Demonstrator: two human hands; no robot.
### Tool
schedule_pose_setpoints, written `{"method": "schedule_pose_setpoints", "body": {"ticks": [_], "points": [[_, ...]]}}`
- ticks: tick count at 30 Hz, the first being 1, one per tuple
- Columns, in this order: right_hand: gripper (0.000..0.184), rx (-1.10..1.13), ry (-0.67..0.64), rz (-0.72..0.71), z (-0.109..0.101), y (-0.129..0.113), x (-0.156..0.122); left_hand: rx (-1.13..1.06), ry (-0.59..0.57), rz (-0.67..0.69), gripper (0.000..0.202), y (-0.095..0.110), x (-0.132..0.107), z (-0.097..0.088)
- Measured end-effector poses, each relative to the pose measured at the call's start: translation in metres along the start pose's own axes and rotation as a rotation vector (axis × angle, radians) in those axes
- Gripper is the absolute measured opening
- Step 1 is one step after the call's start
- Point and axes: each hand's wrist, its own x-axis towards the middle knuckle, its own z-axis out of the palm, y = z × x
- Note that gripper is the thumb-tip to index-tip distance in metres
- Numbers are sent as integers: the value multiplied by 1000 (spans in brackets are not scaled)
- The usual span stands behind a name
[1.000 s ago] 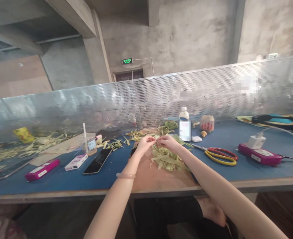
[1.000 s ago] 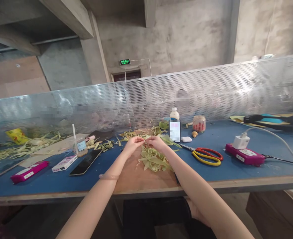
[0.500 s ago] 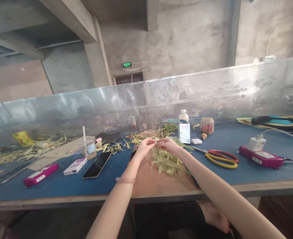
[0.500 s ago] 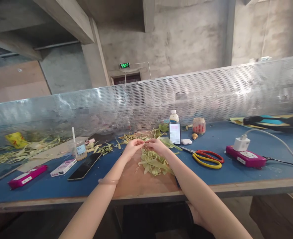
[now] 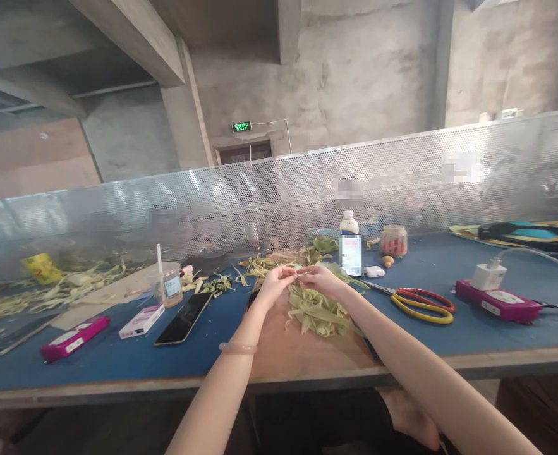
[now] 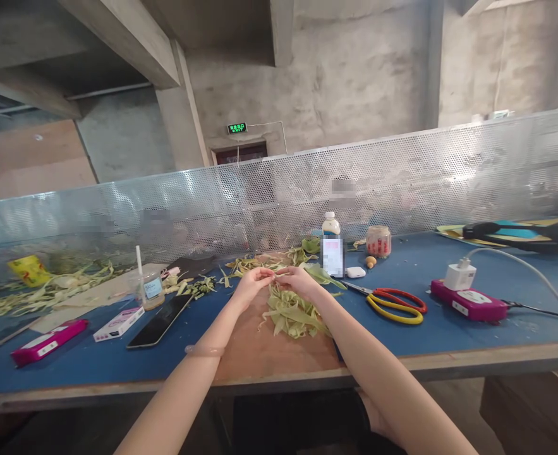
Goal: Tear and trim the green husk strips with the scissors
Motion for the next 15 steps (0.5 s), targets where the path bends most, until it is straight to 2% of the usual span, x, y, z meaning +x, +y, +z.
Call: {"method": "schedule_pose_setpoints", "body": {"ticks": [5,15], "points": [[28,11,6,-16,0,-1,0,22,-5,-32,22,1,0,0],[33,-2,-18,-11,-1,-1,0,42,-18,6,24,-5,2,-2]]}}
